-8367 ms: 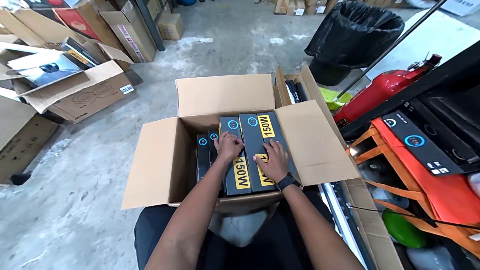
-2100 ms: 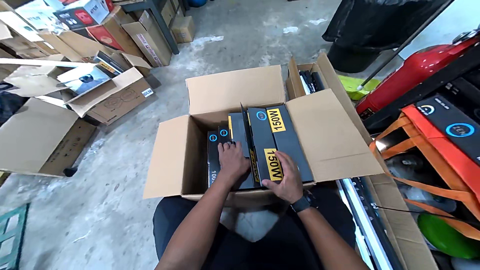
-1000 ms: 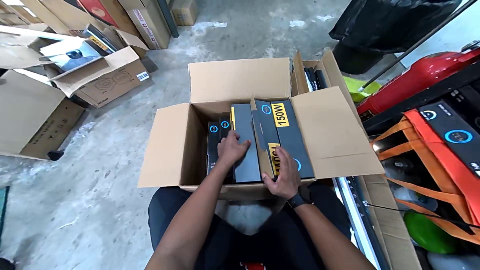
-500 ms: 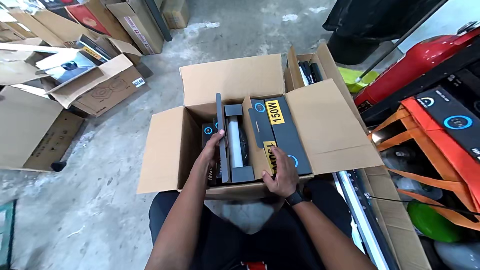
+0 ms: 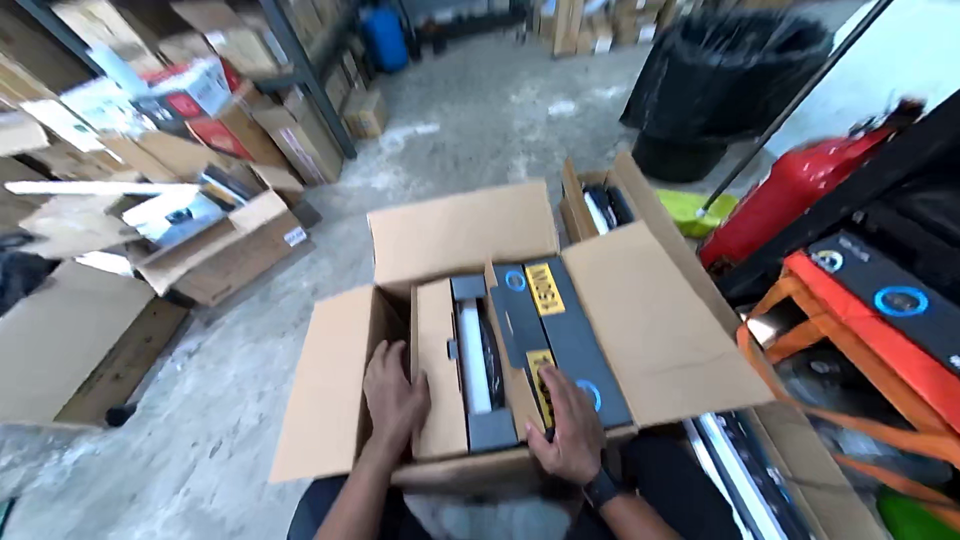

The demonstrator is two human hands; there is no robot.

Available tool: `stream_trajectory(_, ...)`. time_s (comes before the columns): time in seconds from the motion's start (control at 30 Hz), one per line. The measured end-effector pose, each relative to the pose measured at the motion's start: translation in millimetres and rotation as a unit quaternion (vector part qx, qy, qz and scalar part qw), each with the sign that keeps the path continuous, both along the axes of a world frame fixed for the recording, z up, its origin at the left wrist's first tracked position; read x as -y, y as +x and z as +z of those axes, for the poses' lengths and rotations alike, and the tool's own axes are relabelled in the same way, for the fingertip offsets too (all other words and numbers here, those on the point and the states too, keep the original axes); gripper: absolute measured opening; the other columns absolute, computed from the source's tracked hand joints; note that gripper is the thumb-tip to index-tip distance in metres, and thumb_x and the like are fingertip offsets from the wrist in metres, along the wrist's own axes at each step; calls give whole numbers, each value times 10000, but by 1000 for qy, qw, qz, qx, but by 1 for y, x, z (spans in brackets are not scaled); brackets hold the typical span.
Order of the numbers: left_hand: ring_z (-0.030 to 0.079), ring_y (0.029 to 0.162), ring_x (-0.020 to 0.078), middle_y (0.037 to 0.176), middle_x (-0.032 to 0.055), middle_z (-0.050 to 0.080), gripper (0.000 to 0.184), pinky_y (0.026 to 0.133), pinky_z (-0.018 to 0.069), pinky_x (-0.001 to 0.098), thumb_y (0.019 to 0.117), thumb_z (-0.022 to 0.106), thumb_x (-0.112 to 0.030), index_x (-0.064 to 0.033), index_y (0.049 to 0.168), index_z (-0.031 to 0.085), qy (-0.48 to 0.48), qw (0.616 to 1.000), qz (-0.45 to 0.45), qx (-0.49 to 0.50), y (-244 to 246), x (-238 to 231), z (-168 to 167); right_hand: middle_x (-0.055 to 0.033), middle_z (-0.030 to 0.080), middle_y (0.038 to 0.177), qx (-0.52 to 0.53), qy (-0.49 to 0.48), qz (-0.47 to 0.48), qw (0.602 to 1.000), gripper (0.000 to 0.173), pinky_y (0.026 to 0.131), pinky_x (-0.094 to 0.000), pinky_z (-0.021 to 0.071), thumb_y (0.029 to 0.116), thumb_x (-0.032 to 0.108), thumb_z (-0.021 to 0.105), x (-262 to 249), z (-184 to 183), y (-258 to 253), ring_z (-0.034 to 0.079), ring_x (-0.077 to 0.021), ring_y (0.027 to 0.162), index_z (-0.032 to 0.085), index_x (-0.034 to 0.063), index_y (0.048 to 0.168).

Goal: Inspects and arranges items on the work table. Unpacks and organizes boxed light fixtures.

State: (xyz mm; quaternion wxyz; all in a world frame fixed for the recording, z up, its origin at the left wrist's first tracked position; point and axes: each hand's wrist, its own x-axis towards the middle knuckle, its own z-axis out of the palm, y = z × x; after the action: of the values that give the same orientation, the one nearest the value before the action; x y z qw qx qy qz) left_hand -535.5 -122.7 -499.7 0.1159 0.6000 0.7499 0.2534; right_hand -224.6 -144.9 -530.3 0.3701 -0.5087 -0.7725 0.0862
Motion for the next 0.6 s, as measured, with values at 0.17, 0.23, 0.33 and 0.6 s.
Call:
stream_trajectory(0.17,498,1348,423,1283,181,667,349,1197,203,668,959,619,-291,-41,1188,701,-243,838,-389,-295,77,-31,50,-175,645,1342,11,13,2,1000,768,977,-503,539,823,571,596,-3,-1,0,652,-323,1192,620,5,1343)
stream_trajectory(0.23,494,1333,449,1318,206,639,476,1164,164,732,917,676,-329,-45,1298,649,-366,769,-407,-330,101,-47,42,-160,658,1326,19,16,0,1000,734,972,-499,541,824,572,590,-5,-2,1,657,-314,1185,655,25,1309)
stream_trajectory(0.33,412,1387,501,1480,268,491,601,1134,141,786,928,661,-359,-86,1452,551,-402,750,-403,-339,113,-59,28,-161,660,1326,25,-2,8,1000,702,979,-528,531,845,568,584,-7,0,3,647,-333,1204,675,34,1292)
stream_trajectory(0.6,374,1448,452,1371,234,608,653,1220,98,672,1013,388,-544,4,1190,696,-380,745,-411,-362,75,-64,9,-149,671,1310,16,-33,19,999,686,991,-511,529,865,600,583,-5,-5,5,644,-316,1207,685,55,1269)
